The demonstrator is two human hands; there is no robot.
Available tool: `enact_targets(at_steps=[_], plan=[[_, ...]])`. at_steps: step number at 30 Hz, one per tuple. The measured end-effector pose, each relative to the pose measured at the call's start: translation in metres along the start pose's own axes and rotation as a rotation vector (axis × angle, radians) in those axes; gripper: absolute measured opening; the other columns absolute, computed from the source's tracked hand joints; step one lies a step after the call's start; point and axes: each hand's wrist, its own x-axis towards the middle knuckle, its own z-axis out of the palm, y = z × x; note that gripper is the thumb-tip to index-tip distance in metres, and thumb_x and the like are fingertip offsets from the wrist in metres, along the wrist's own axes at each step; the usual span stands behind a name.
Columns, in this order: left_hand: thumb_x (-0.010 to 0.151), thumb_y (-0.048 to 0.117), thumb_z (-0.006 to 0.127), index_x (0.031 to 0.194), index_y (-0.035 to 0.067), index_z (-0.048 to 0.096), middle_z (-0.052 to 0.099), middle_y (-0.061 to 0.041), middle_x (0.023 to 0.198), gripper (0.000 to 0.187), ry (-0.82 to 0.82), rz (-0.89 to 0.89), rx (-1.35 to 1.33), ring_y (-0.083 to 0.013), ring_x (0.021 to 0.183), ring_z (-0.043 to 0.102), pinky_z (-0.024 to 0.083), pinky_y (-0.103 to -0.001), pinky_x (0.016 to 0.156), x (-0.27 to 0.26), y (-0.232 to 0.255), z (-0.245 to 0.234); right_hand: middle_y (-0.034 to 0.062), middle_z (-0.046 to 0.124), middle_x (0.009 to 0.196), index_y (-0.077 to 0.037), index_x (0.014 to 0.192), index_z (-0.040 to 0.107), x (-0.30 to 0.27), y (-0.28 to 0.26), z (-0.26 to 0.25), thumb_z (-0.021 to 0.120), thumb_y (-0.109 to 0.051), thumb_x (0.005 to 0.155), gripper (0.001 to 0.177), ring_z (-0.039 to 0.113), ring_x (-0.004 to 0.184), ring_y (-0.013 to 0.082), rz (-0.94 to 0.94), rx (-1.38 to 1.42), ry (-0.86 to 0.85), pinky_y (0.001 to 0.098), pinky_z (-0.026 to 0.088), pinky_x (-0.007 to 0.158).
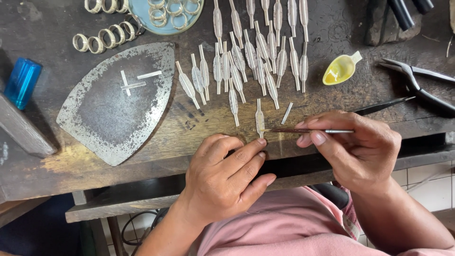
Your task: Applying flux or solder paste to small silver jewelry components using tweezers and an applicator tool on a workbench.
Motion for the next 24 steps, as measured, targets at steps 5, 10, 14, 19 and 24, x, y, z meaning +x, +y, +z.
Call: enact_targets(at_steps=[5, 10, 14, 19, 24], plan=[[0.084, 0.022, 0.057, 0.083, 0.000, 0.063, 0.062, -0.009, 0.096, 0.023, -0.006, 0.001, 0.004, -0.0242, 0.072, 0.051, 0.042, -0.036, 0.065, 0.002, 0.001, -0.001, 0.0209, 0.062, 0.080, 0.009, 0.083, 0.055, 0.002, 0.002, 0.002, 0.054, 0.006, 0.079, 0.005, 0.064, 0.058, 0.0187, -0.036, -0.013, 0.027, 0.0168, 0.051, 0.052], [0.083, 0.023, 0.057, 0.080, 0.002, 0.063, 0.063, -0.009, 0.094, 0.022, 0.005, 0.005, 0.024, -0.0243, 0.072, 0.052, 0.042, -0.035, 0.065, 0.002, 0.002, 0.000, 0.0195, 0.063, 0.075, 0.006, 0.084, 0.056, 0.003, 0.004, 0.002, 0.056, 0.005, 0.079, 0.006, 0.066, 0.061, 0.0176, -0.072, -0.021, 0.049, 0.0165, 0.050, 0.056], [0.081, 0.021, 0.060, 0.081, 0.001, 0.061, 0.063, -0.010, 0.092, 0.020, 0.070, 0.013, -0.010, -0.0247, 0.069, 0.053, 0.042, -0.035, 0.062, 0.002, 0.004, 0.000, 0.0195, 0.061, 0.068, 0.010, 0.086, 0.055, 0.002, 0.012, 0.000, 0.055, 0.002, 0.079, 0.010, 0.063, 0.057, 0.0202, 0.030, 0.269, 0.070, 0.0230, 0.054, 0.061], [0.079, 0.019, 0.061, 0.081, 0.001, 0.060, 0.063, -0.010, 0.091, 0.018, 0.113, 0.025, -0.025, -0.0261, 0.067, 0.051, 0.042, -0.036, 0.062, -0.002, 0.005, 0.002, 0.0208, 0.059, 0.068, 0.010, 0.090, 0.057, 0.000, 0.022, -0.006, 0.057, 0.001, 0.078, 0.015, 0.061, 0.053, 0.0225, 0.130, 0.512, 0.125, 0.0229, 0.054, 0.052], [0.076, 0.018, 0.063, 0.076, 0.002, 0.061, 0.064, -0.009, 0.086, 0.016, 0.145, -0.015, -0.047, -0.0254, 0.065, 0.053, 0.043, -0.035, 0.061, -0.004, 0.005, 0.004, 0.0217, 0.064, 0.081, 0.006, 0.094, 0.059, 0.008, 0.007, -0.020, 0.054, 0.002, 0.079, 0.016, 0.063, 0.056, 0.0206, 0.077, 0.459, 0.087, 0.0244, 0.057, 0.052]])
